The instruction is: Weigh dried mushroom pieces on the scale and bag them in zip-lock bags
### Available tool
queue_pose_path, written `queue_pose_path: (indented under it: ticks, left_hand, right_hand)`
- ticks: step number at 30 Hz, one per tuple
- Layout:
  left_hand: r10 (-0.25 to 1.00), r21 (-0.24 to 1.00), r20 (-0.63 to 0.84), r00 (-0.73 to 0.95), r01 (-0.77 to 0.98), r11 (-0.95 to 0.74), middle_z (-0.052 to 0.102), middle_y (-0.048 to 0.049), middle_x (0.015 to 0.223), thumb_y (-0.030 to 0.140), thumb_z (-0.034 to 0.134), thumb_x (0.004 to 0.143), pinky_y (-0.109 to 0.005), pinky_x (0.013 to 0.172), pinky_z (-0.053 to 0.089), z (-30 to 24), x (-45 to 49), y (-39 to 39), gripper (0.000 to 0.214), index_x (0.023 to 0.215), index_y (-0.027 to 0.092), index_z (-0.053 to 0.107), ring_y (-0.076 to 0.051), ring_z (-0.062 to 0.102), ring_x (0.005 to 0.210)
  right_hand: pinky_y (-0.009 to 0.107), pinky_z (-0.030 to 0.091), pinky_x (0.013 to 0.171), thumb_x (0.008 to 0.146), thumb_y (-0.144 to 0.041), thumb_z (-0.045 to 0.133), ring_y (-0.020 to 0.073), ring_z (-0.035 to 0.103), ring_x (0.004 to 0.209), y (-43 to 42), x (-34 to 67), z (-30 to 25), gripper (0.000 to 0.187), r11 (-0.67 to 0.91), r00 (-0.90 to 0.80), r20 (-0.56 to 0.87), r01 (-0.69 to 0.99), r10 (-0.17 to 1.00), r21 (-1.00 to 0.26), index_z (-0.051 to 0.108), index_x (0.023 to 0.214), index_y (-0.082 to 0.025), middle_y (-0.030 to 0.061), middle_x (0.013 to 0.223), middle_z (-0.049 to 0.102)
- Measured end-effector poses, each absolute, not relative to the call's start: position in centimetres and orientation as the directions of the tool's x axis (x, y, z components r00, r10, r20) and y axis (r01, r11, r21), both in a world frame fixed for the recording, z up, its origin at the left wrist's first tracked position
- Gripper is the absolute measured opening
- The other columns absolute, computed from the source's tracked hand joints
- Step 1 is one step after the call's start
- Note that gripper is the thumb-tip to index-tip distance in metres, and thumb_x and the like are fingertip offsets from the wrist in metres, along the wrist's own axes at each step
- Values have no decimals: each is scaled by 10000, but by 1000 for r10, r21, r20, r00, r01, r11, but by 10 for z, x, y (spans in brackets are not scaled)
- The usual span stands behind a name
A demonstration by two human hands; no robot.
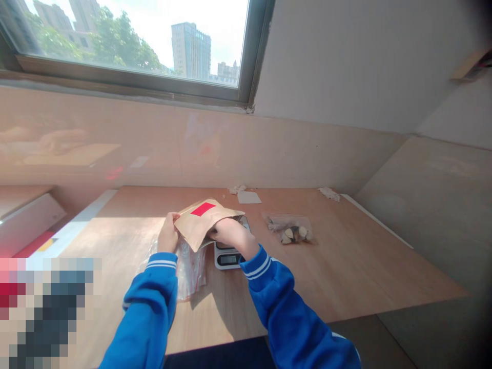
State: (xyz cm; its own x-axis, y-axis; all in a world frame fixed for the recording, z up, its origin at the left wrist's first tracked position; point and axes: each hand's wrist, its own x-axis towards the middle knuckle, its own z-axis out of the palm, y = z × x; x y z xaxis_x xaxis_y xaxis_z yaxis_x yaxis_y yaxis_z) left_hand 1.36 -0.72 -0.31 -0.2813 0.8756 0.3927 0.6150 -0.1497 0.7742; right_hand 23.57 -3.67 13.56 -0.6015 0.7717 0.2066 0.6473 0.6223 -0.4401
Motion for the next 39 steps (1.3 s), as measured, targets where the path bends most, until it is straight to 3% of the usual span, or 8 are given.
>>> queue_pose_path:
  ticks: [5, 10, 14, 19, 24, 28, 32, 39]
  left_hand:
    - [873, 757, 397, -284, 639, -137, 656, -62, 1008, 262, 500, 758, -341, 808, 500, -3, 14, -8, 289, 1044, 217, 490, -227, 638, 899]
    - [879, 749, 374, -298, 655, -97, 655, -71, 1011, 293, 483, 775, -351, 787, 499, -2, 15, -8, 310, 1076, 215, 487, -243, 639, 892]
    - [891, 738, 345, -294, 672, -64, 654, -78, 1043, 309, 480, 796, -357, 777, 493, -2, 15, -10, 324, 1107, 219, 475, -253, 643, 894]
    - [902, 731, 321, -289, 681, -42, 653, -90, 1048, 295, 487, 798, -361, 768, 491, 0, 15, -12, 347, 1136, 216, 463, -254, 644, 869]
    - [899, 736, 330, -288, 674, -54, 664, -77, 1025, 308, 542, 779, -354, 763, 492, -1, 15, -12, 389, 1148, 222, 456, -247, 643, 849]
    - [898, 752, 316, -307, 658, -39, 676, -89, 1005, 346, 532, 804, -357, 733, 489, 0, 14, -12, 358, 1135, 224, 473, -262, 651, 835]
    - [899, 745, 326, -292, 664, -55, 692, -104, 969, 336, 542, 796, -365, 705, 486, -1, 13, -11, 380, 1152, 214, 487, -269, 662, 794]
    - [902, 746, 331, -279, 662, -69, 697, -101, 977, 280, 563, 783, -365, 699, 487, -2, 12, -12, 419, 1185, 203, 472, -281, 668, 812]
  right_hand:
    - [394, 383, 1122, 830, -82, 599, 279, 512, 1296, -39, 242, 145, 464, 621, -635, 137, 650, 760, -438, 588, 1293, -117, 150, 1391, 554]
    - [328, 468, 966, 914, -105, 515, 206, 623, 1099, -49, 262, 161, 240, 647, -631, 252, 536, 734, -542, 686, 1062, -182, 77, 1161, 683]
    - [290, 483, 865, 947, -218, 530, 174, 632, 976, -58, 283, 169, 175, 607, -511, 370, 445, 776, -659, 685, 1028, -208, 45, 1031, 691]
    - [302, 507, 889, 920, -347, 572, 177, 629, 1007, -61, 308, 155, 209, 563, -258, 508, 226, 821, -795, 668, 1061, -225, 55, 1123, 647]
    - [328, 516, 844, 888, -445, 575, 200, 639, 948, -52, 321, 124, 305, 416, -52, 414, 52, 909, -908, 656, 1043, -195, 71, 1015, 696]
    - [289, 504, 717, 812, -494, 627, 181, 637, 815, -32, 311, 92, 375, 254, -212, 226, 120, 951, -960, 686, 950, -150, 74, 923, 709]
    - [270, 467, 673, 863, -402, 570, 155, 601, 735, -9, 290, 76, 302, 315, -252, 230, 377, 940, -871, 692, 919, -132, 54, 837, 700]
    - [416, 412, 927, 920, -232, 545, 248, 572, 1014, 4, 269, 79, 168, 385, -325, 216, 842, 921, -378, 694, 930, -154, 118, 975, 690]
